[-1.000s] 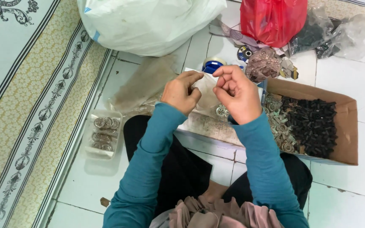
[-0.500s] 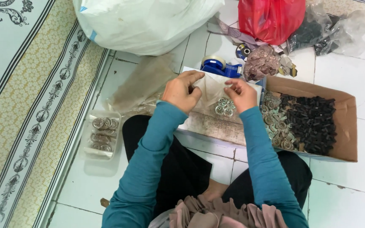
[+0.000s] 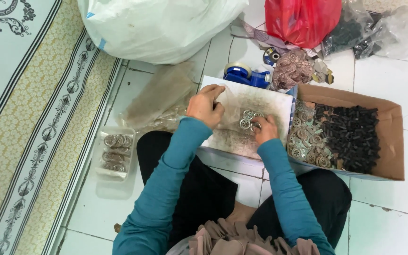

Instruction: Sorting small metal rings and placing them into small plastic bags for packaging

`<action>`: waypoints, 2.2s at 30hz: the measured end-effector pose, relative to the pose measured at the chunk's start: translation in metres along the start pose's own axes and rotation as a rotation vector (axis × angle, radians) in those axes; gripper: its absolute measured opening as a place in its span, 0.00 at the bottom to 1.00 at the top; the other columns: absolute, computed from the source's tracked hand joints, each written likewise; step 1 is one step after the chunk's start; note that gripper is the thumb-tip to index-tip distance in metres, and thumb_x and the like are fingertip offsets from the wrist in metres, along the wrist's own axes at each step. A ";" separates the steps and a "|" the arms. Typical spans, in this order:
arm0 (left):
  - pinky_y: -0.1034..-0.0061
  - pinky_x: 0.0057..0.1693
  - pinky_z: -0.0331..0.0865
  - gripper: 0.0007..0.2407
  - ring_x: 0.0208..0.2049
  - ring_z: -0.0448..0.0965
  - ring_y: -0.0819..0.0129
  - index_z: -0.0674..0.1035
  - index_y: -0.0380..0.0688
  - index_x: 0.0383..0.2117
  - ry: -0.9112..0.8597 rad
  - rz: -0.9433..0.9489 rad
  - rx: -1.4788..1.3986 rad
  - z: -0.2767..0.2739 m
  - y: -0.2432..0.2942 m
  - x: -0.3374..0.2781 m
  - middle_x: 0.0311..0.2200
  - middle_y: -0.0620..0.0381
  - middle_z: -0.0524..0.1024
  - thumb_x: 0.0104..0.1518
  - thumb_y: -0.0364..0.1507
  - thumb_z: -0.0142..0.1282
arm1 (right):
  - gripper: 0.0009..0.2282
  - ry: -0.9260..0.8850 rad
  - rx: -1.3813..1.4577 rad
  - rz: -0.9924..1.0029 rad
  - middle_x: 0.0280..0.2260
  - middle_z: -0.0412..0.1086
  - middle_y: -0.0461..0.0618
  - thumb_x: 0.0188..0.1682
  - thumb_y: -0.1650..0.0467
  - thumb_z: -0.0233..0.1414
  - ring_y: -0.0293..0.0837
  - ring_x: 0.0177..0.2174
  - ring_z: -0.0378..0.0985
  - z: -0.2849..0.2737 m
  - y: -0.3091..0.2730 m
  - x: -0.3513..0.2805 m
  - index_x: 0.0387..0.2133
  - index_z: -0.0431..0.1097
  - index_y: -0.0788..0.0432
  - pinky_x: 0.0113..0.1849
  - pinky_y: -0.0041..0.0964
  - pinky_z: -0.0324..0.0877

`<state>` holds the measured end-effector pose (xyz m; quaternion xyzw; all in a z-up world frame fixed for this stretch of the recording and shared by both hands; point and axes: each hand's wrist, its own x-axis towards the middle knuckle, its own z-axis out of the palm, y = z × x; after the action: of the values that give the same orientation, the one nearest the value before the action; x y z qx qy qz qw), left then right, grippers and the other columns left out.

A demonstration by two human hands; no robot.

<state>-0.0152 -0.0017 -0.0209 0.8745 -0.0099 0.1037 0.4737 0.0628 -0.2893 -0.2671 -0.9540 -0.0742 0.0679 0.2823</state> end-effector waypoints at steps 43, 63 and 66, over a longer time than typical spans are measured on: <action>0.57 0.54 0.80 0.21 0.47 0.83 0.48 0.76 0.44 0.59 -0.095 -0.008 -0.086 0.008 0.028 -0.005 0.58 0.42 0.73 0.57 0.23 0.52 | 0.23 -0.118 0.029 0.136 0.38 0.74 0.50 0.38 0.61 0.70 0.55 0.47 0.79 -0.031 -0.007 -0.012 0.48 0.73 0.44 0.51 0.51 0.74; 0.53 0.61 0.74 0.21 0.56 0.77 0.42 0.75 0.43 0.60 -0.096 -0.034 0.011 0.015 0.012 0.008 0.58 0.39 0.72 0.58 0.25 0.52 | 0.09 0.331 0.821 -0.208 0.26 0.74 0.49 0.51 0.75 0.65 0.34 0.27 0.72 -0.171 -0.165 -0.087 0.43 0.78 0.59 0.33 0.29 0.72; 0.52 0.60 0.74 0.20 0.55 0.77 0.39 0.75 0.39 0.59 -0.075 -0.033 -0.023 0.009 0.025 0.009 0.57 0.36 0.73 0.58 0.23 0.51 | 0.09 0.350 0.761 -0.408 0.24 0.72 0.50 0.50 0.77 0.66 0.35 0.26 0.71 -0.211 -0.230 -0.093 0.43 0.77 0.62 0.33 0.30 0.71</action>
<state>-0.0079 -0.0219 -0.0030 0.8724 -0.0144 0.0632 0.4845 -0.0161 -0.2265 0.0423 -0.7457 -0.1813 -0.1285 0.6282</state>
